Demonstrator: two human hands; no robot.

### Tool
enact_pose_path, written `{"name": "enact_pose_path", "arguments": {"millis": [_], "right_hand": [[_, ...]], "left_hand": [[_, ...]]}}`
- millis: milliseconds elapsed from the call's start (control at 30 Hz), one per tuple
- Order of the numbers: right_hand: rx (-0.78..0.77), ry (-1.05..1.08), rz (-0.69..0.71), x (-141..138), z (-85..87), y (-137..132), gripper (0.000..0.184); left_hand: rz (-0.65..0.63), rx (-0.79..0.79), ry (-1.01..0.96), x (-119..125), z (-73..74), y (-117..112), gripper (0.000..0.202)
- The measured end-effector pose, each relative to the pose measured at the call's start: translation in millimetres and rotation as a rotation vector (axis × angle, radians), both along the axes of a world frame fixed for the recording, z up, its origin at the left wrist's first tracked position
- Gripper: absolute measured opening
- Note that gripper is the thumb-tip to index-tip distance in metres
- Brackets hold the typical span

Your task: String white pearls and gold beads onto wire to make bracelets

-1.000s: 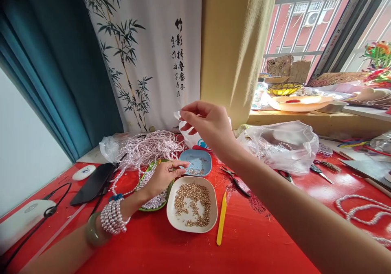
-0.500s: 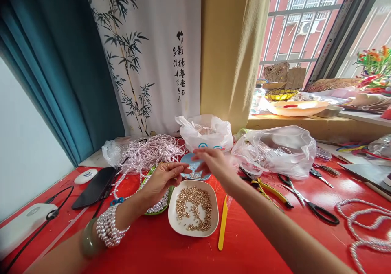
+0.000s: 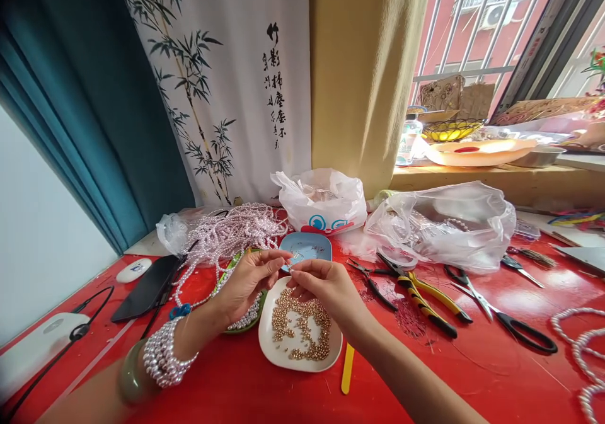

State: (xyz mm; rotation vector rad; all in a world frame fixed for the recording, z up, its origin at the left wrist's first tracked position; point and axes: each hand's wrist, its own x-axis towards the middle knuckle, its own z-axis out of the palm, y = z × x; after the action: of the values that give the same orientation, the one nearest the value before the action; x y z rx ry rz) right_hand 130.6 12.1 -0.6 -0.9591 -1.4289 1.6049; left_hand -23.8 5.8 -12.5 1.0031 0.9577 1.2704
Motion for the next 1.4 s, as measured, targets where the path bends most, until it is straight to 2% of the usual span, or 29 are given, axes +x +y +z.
{"name": "enact_pose_path", "arguments": {"millis": [333, 600, 967, 1400], "right_hand": [[0.001, 0.019, -0.027, 2.5, -4.6, 0.9, 0.017], [0.008, 0.04, -0.038, 0.0, -3.2, -3.1, 0.019], [0.015, 0.047, -0.061, -2.6, -1.4, -4.6, 0.019], [-0.05, 0.117, -0.05, -4.4, -2.1, -6.9, 0.021]], "left_hand": [[-0.011, -0.004, 0.088, 0.2, -3.1, 1.5, 0.016], [-0.019, -0.123, -0.054, 0.1, -4.9, 0.0, 0.02], [-0.029, -0.151, -0.137, 0.9, -5.3, 0.1, 0.019], [-0.077, -0.082, -0.034, -1.1, -11.9, 1.3, 0.013]]}}
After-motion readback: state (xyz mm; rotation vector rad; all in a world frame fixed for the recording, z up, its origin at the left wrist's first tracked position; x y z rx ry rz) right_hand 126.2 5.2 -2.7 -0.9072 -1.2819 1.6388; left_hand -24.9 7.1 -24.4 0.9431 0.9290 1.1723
